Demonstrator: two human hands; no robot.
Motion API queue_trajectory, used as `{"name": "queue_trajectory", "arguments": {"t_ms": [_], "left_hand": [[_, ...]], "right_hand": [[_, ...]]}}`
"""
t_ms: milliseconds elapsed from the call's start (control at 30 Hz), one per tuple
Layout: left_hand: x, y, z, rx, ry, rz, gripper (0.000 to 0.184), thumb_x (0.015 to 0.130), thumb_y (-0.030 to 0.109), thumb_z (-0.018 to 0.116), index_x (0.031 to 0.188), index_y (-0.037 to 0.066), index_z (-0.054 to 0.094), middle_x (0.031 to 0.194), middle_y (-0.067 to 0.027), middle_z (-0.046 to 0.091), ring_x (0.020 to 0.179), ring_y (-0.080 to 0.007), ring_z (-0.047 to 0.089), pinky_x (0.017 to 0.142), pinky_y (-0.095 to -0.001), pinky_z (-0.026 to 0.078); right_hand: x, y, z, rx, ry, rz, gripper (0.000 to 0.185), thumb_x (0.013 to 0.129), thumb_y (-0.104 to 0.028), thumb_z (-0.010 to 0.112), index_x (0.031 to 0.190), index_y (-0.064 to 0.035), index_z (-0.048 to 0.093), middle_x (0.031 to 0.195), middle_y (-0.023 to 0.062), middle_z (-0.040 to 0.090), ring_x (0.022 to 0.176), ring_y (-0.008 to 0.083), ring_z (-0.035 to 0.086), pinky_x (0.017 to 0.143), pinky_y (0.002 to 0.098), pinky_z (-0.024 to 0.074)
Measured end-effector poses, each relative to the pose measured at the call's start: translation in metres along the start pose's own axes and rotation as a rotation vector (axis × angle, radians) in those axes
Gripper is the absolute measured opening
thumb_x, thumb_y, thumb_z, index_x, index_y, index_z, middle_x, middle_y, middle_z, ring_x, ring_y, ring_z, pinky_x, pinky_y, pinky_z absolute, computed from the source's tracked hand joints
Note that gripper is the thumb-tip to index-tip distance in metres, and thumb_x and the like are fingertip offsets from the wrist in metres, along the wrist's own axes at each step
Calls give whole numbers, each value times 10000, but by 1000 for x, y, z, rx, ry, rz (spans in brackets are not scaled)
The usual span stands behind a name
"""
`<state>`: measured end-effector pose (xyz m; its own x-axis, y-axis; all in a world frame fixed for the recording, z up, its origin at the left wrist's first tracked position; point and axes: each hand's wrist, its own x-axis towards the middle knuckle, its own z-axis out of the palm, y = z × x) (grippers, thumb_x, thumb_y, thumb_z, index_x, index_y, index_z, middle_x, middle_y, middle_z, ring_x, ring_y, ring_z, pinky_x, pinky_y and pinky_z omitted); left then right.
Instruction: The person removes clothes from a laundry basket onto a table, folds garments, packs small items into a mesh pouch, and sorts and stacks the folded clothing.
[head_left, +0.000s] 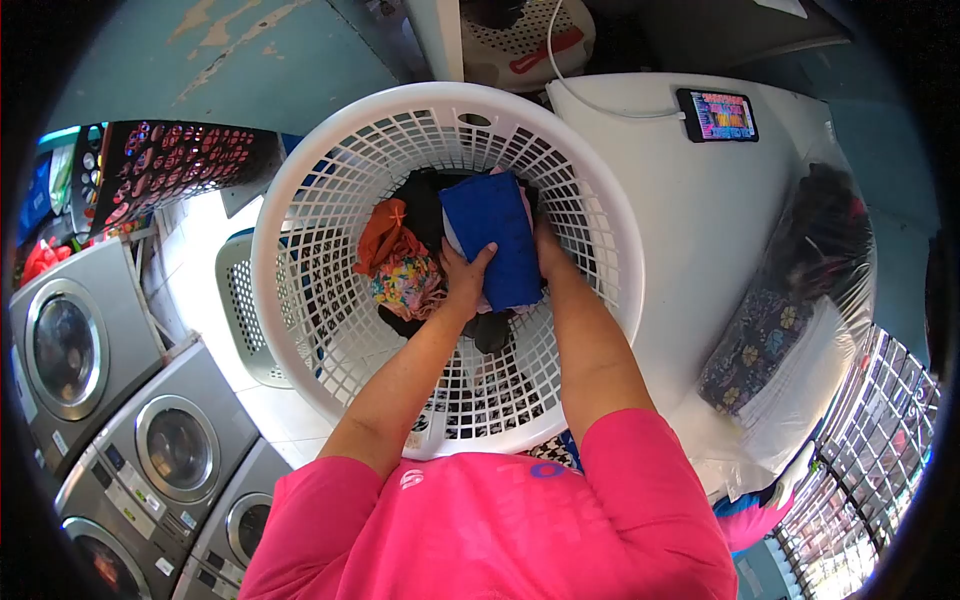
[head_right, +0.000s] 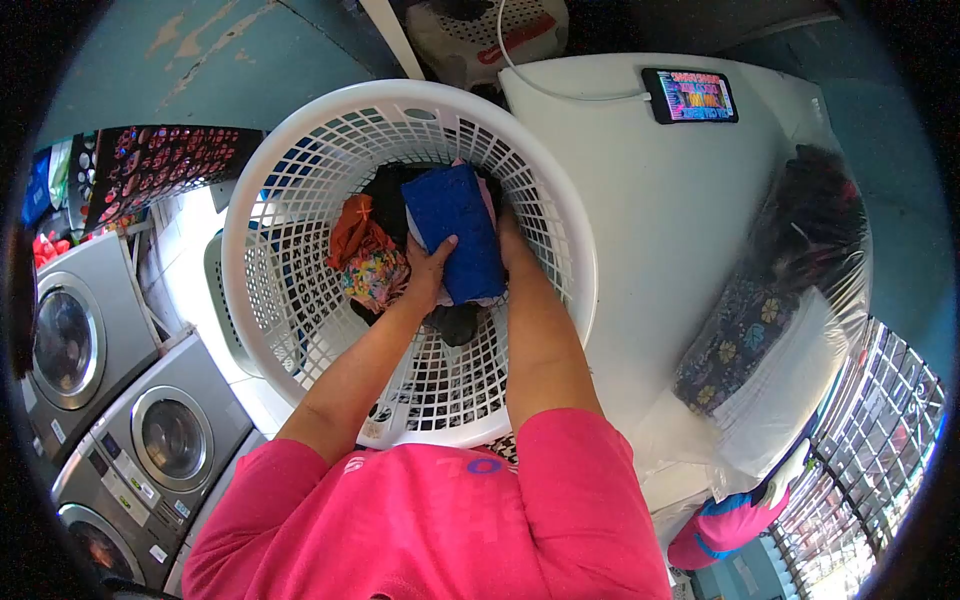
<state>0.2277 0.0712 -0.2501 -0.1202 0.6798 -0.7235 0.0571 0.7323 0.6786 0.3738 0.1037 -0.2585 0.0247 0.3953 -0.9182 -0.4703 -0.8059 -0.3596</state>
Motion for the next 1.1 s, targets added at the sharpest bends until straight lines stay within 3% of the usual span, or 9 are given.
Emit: {"name": "queue_trajectory", "arguments": {"t_ms": [167,233,333,367,433,533,867,1000,1100], "left_hand": [[10,-14,-2,13,-25,14,1025,654,392,708,1367,10,78,1380,-236,119,1285,-366,149,1044,-373,183],[-24,11,10,437,298,389,933,693,331,672,1369,33,102,1385,-241,107,1290,-372,134,1048,-422,157],[-48,34,22,674,159,680,854,722,296,634,1370,65,128,1409,-216,74,1304,-378,93,1014,-559,133],[-48,35,29,674,163,687,854,722,296,634,1370,65,128,1409,-216,74,1304,-378,93,1014,-559,133],[-44,37,38,576,36,239,827,729,329,613,1371,97,147,1432,-169,50,1319,-368,40,945,-671,108],[-28,26,31,639,130,365,806,747,355,572,1363,47,153,1417,-213,79,1311,-387,49,1041,-504,74],[-23,13,8,554,123,482,781,722,298,569,1357,62,180,1421,-173,115,1319,-365,61,1025,-547,87],[-11,16,-11,381,38,551,725,740,247,545,1337,9,209,1400,-210,153,1303,-363,126,1057,-424,118],[-12,17,-21,242,-35,511,713,743,231,537,1334,-2,214,1398,-217,154,1302,-351,141,1060,-394,128]], "right_hand": [[59,11,-18,1,-149,71,725,836,-591,320,1356,-87,280,1324,168,370,1159,294,413,952,394,342],[52,12,-16,-13,-138,49,724,833,-592,327,1351,-86,289,1317,168,378,1151,295,420,949,393,346],[57,12,-16,-38,-137,21,723,829,-593,337,1343,-86,303,1306,167,392,1140,296,431,945,390,352],[65,10,-14,-46,-143,19,723,828,-594,340,1341,-85,308,1303,167,396,1137,296,435,944,389,354],[78,12,-14,-57,-150,18,722,825,-595,347,1336,-85,317,1295,167,405,1129,297,442,941,388,358],[92,26,-24,-66,-153,37,721,821,-596,357,1328,-84,331,1284,167,418,1118,298,453,937,385,363],[62,39,-32,-113,-159,-26,726,804,-601,399,1314,-86,361,1265,164,443,1097,300,472,922,379,381],[43,24,-11,50,-164,-17,780,776,-604,465,1355,-108,302,1332,152,367,1154,299,410,903,385,382],[109,52,-26,74,-90,63,632,830,-558,392,1245,-86,461,1144,150,539,1016,247,522,882,346,407]]}}
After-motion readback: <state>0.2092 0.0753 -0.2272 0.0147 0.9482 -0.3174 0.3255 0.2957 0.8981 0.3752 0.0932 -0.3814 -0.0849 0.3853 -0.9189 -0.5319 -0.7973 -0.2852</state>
